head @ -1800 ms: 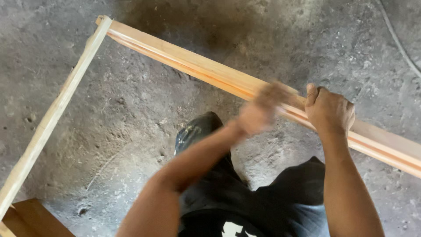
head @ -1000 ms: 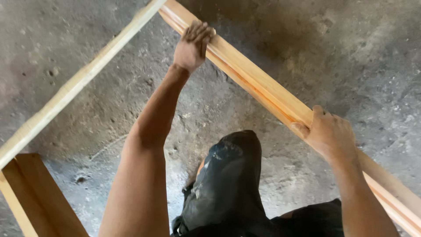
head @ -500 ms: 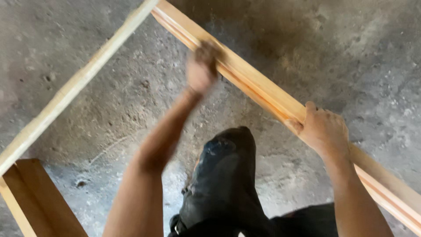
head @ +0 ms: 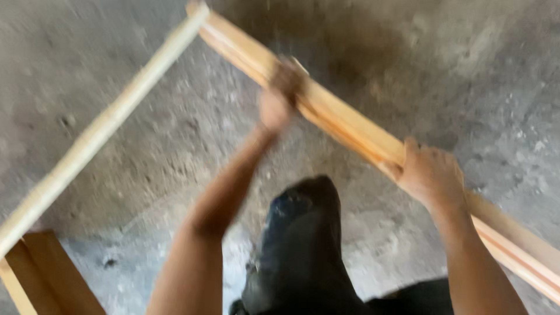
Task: The person kneels on a concrete floor and sands a rectangular wooden frame using a sanding block. They move along the frame, sanding each side and corner, then place the frame on a workbench to continue sanding.
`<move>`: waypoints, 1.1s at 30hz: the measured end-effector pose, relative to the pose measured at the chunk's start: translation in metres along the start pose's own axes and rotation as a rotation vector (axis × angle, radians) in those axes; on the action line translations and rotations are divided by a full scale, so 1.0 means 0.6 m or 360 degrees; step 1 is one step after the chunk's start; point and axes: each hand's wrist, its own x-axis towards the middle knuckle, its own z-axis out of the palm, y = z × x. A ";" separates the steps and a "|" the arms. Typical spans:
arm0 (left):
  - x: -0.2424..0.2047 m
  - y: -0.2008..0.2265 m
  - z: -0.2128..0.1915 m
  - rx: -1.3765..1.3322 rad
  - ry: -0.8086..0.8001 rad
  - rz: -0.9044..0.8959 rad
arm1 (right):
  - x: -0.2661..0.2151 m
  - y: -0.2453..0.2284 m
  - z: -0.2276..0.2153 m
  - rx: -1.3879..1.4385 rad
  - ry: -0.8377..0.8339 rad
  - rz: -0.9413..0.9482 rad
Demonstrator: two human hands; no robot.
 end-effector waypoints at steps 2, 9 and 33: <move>-0.068 0.108 0.042 -0.0035 -0.0488 0.0301 | -0.002 -0.012 -0.001 0.0127 -0.0061 0.0084; -0.048 -0.206 -0.031 -0.0312 -0.0366 0.0301 | 0.006 0.000 0.006 0.0126 0.0069 -0.0003; 0.017 -0.208 0.044 0.1032 0.0616 -0.0723 | 0.001 -0.004 0.010 0.0046 -0.0258 0.0166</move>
